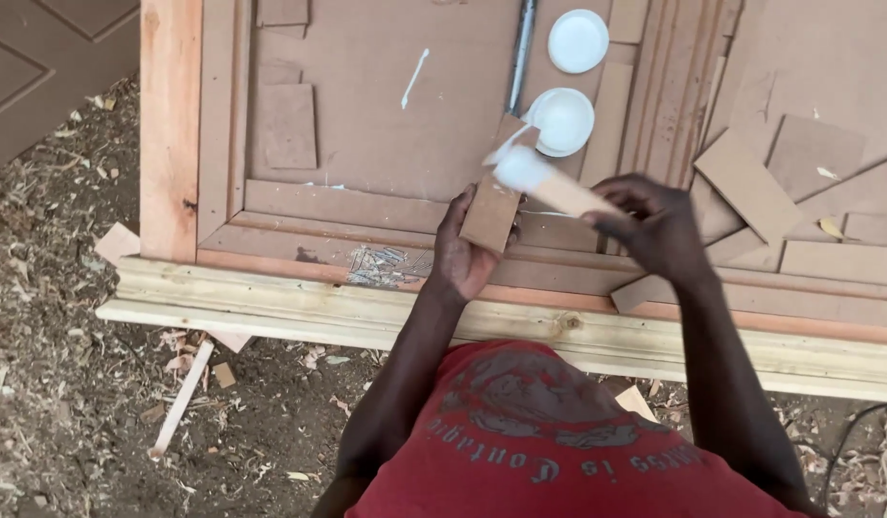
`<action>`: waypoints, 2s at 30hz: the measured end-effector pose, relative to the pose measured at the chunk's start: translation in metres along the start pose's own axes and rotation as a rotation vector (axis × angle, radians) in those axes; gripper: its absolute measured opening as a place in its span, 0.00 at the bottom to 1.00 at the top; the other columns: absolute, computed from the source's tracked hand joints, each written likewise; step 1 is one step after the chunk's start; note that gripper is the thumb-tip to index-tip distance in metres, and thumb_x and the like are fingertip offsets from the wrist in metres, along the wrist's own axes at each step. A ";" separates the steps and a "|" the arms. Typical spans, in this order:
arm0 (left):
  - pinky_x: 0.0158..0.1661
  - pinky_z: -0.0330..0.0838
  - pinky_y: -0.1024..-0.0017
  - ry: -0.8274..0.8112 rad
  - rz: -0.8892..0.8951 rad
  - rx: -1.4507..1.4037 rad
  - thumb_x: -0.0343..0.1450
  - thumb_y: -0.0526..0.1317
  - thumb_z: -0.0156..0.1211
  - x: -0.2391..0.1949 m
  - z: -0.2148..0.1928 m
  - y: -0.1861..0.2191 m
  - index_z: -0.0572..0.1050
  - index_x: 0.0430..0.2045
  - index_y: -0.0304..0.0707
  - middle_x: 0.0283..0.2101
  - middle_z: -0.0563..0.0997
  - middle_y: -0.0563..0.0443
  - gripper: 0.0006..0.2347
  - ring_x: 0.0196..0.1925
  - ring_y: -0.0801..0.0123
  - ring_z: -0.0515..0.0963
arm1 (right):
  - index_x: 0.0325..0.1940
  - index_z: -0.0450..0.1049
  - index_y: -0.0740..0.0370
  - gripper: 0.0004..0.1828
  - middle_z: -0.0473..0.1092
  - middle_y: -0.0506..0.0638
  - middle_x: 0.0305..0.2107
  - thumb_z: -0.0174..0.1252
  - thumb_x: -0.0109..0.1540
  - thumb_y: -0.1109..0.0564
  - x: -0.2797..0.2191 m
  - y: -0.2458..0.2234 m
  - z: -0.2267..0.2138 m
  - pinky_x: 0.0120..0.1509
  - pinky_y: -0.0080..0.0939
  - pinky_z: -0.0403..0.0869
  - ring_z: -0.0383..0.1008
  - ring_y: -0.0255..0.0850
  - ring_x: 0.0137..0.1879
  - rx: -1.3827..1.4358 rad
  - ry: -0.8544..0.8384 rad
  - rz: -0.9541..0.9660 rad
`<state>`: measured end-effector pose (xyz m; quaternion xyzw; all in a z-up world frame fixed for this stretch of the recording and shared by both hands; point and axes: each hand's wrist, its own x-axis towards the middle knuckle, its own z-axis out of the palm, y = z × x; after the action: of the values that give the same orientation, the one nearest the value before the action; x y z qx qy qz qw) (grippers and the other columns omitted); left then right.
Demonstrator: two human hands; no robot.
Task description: The person assembles a wooden frame by applying glue to small wooden pieces and attaching them to a larger board using a hammer and nails. They repeatedly pick up pieces, apply adhesive, position them, and hammer nails to secure the structure.
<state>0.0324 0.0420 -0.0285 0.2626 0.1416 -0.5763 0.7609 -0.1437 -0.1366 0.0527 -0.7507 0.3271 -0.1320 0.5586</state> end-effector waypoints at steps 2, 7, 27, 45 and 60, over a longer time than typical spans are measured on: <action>0.36 0.75 0.63 -0.001 -0.003 0.018 0.75 0.52 0.57 0.000 0.006 0.003 0.78 0.50 0.45 0.50 0.83 0.36 0.16 0.43 0.53 0.83 | 0.49 0.81 0.61 0.18 0.76 0.58 0.32 0.75 0.57 0.63 -0.004 0.003 0.008 0.46 0.44 0.78 0.80 0.47 0.40 -0.023 0.038 -0.047; 0.35 0.73 0.64 0.028 0.002 0.038 0.73 0.51 0.60 -0.009 0.021 0.009 0.78 0.47 0.44 0.47 0.84 0.37 0.14 0.40 0.52 0.82 | 0.48 0.81 0.62 0.11 0.75 0.57 0.38 0.75 0.63 0.63 0.011 0.027 0.012 0.45 0.44 0.77 0.79 0.50 0.40 -0.100 0.195 -0.296; 0.37 0.75 0.63 0.106 0.055 -0.052 0.70 0.49 0.62 -0.001 0.015 0.033 0.81 0.42 0.44 0.44 0.86 0.40 0.13 0.40 0.54 0.84 | 0.24 0.73 0.57 0.14 0.78 0.50 0.35 0.68 0.54 0.71 0.000 -0.002 0.059 0.43 0.50 0.71 0.76 0.53 0.39 0.000 0.026 -0.651; 0.39 0.71 0.68 -0.033 0.192 0.082 0.72 0.49 0.59 -0.030 0.023 0.053 0.75 0.56 0.51 0.49 0.83 0.43 0.18 0.43 0.58 0.81 | 0.52 0.76 0.74 0.17 0.76 0.63 0.32 0.70 0.61 0.69 0.043 0.018 0.066 0.36 0.39 0.77 0.75 0.41 0.35 0.359 0.064 -0.125; 0.49 0.77 0.51 0.264 0.429 0.732 0.68 0.44 0.52 -0.060 0.037 0.158 0.50 0.74 0.39 0.79 0.48 0.38 0.35 0.73 0.36 0.60 | 0.51 0.85 0.55 0.13 0.79 0.45 0.36 0.63 0.63 0.57 0.020 -0.027 -0.040 0.44 0.41 0.71 0.75 0.37 0.37 -0.550 0.259 0.025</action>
<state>0.1619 0.1006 0.0703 0.6093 -0.0334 -0.3792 0.6956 -0.1422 -0.1751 0.0882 -0.8466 0.4283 -0.1265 0.2895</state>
